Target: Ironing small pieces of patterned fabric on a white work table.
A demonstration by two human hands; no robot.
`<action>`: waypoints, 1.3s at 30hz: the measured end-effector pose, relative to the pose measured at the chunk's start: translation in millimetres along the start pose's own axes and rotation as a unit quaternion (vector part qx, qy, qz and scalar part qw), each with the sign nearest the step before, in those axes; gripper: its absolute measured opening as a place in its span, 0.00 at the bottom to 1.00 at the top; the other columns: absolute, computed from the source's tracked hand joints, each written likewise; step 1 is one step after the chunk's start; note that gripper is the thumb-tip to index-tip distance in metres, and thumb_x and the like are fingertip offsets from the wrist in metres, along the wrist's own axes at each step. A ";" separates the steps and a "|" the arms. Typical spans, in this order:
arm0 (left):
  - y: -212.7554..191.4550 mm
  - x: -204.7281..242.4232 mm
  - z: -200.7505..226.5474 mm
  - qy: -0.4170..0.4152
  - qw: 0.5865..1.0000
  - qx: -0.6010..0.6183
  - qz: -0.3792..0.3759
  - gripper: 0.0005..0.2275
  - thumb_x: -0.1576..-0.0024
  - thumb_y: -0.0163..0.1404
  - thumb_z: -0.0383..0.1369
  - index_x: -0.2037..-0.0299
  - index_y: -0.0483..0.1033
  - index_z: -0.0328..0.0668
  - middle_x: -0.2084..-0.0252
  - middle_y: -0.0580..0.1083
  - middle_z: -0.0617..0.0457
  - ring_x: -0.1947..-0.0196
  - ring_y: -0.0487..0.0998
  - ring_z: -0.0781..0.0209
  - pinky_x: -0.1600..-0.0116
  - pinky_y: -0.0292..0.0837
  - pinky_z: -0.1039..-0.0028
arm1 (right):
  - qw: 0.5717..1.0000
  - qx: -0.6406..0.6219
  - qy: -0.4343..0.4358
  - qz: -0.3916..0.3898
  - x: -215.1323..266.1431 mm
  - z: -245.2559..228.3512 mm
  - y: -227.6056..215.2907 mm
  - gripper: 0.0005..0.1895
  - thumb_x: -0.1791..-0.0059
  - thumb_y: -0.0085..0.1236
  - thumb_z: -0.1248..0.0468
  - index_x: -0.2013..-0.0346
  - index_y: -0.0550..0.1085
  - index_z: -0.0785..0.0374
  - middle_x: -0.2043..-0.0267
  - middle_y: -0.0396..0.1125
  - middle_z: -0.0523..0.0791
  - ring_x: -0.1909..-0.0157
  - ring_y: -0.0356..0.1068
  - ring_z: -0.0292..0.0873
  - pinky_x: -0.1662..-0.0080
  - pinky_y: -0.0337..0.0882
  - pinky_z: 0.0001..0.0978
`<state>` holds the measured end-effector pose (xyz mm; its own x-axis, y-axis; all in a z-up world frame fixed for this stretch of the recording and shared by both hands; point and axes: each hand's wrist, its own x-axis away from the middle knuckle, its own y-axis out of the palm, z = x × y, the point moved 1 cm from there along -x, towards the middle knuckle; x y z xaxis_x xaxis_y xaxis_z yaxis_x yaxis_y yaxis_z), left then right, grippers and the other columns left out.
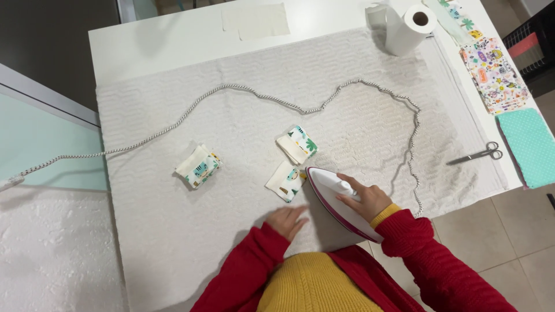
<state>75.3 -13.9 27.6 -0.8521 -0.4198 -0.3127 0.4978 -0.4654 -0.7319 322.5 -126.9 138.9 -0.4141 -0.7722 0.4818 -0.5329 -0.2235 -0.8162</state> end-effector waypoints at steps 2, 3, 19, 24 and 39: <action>-7.7 11.8 -10.2 0.002 0.999 0.033 0.005 0.10 0.40 0.57 0.32 0.52 0.80 0.36 0.64 0.81 0.44 0.69 0.81 0.56 0.66 0.79 0.70 | 1.000 0.012 -0.018 -0.003 -11.5 -2.1 9.4 0.37 0.51 0.46 0.36 0.29 0.54 0.36 0.72 0.76 0.52 0.73 0.79 0.50 0.69 0.80 0.45; -11.8 18.9 -14.7 0.005 0.998 0.067 0.009 0.07 0.38 0.57 0.33 0.56 0.82 0.38 0.66 0.82 0.45 0.71 0.81 0.59 0.68 0.79 0.72 | 0.999 0.024 -0.034 -0.006 -15.6 -3.3 15.2 0.37 0.51 0.46 0.36 0.28 0.53 0.36 0.71 0.75 0.52 0.74 0.78 0.49 0.71 0.80 0.45; -37.7 43.0 -34.4 -0.271 0.940 0.100 0.184 0.15 0.35 0.46 0.32 0.76 0.73 0.38 0.82 0.73 0.51 0.85 0.73 0.56 0.76 0.68 0.68 | 0.988 0.056 -0.141 -0.006 -72.2 -98.2 28.2 0.36 0.49 0.43 0.35 0.28 0.54 0.39 0.69 0.75 0.51 0.77 0.75 0.45 0.76 0.78 0.40; -29.3 44.0 -41.1 -0.276 0.935 0.102 0.195 0.16 0.34 0.45 0.33 0.76 0.73 0.40 0.81 0.74 0.51 0.85 0.73 0.58 0.76 0.68 0.69 | 0.985 0.066 -0.143 -0.069 -47.8 -94.9 30.6 0.36 0.48 0.41 0.36 0.27 0.52 0.38 0.61 0.76 0.51 0.75 0.77 0.45 0.73 0.79 0.41; -25.6 -64.4 -55.7 -0.300 0.950 -0.078 0.043 0.22 0.52 0.66 0.39 0.51 0.74 0.41 0.58 0.74 0.50 0.52 0.70 0.51 0.45 0.65 0.61 | 0.994 0.072 0.006 -0.083 -17.0 17.2 5.8 0.37 0.49 0.41 0.35 0.27 0.47 0.27 0.63 0.76 0.51 0.77 0.77 0.43 0.75 0.80 0.37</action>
<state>108.4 68.4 32.8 -0.5403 -0.8414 -0.0087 0.4925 -0.3079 -0.8140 339.1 -125.3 120.5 -0.3378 -0.7109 0.6169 -0.4841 -0.4308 -0.7616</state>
